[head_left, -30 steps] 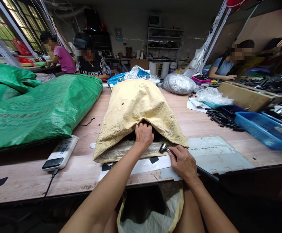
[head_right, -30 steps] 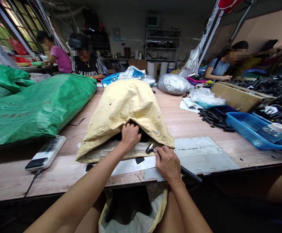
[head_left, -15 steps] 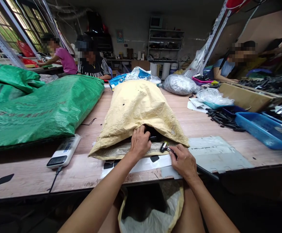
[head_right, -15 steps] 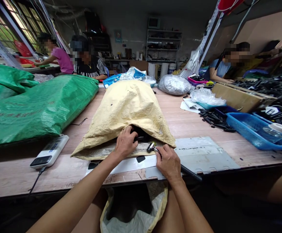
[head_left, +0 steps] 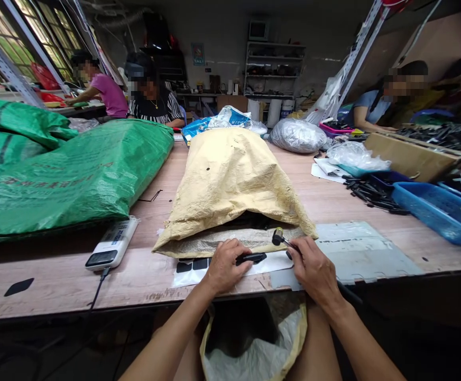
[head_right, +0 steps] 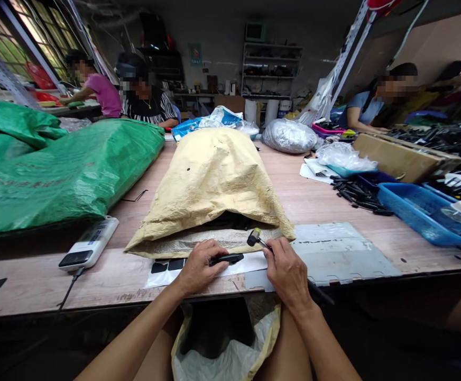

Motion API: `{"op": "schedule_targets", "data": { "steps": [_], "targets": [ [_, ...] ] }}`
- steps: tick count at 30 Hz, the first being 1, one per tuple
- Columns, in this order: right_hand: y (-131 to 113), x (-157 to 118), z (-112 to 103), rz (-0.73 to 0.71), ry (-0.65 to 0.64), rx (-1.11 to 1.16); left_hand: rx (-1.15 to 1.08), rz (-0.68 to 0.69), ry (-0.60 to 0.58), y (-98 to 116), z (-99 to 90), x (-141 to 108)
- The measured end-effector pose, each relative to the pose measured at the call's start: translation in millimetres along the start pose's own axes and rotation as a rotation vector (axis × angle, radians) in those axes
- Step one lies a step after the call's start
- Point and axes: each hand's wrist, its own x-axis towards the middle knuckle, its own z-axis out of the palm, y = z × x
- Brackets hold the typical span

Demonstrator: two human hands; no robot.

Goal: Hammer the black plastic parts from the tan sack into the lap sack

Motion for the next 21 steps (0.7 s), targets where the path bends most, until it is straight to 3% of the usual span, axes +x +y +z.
{"op": "schedule_targets", "data": {
  "steps": [3,6,13,18,21],
  "targets": [
    [-15.8,-6.5,-11.1,-0.012,0.014,0.233,0.003,-0.001,-0.006,-1.2,-0.5,0.1],
    [-31.7,-12.3,-16.8,-0.023,-0.051,0.349,-0.007,-0.03,-0.014,-0.5,-0.9,0.3],
    [-49.5,-17.3,-15.6,-0.034,-0.01,0.355,-0.033,-0.086,-0.032,4.4,-2.7,1.3],
    [-52.4,-17.2,-10.2,-0.045,-0.121,0.292,-0.059,-0.072,-0.027,2.5,-1.5,0.6],
    [-58.7,-16.2,-11.3,-0.054,-0.097,0.321,-0.054,-0.067,-0.033,1.6,-1.9,0.9]
  ]
}}
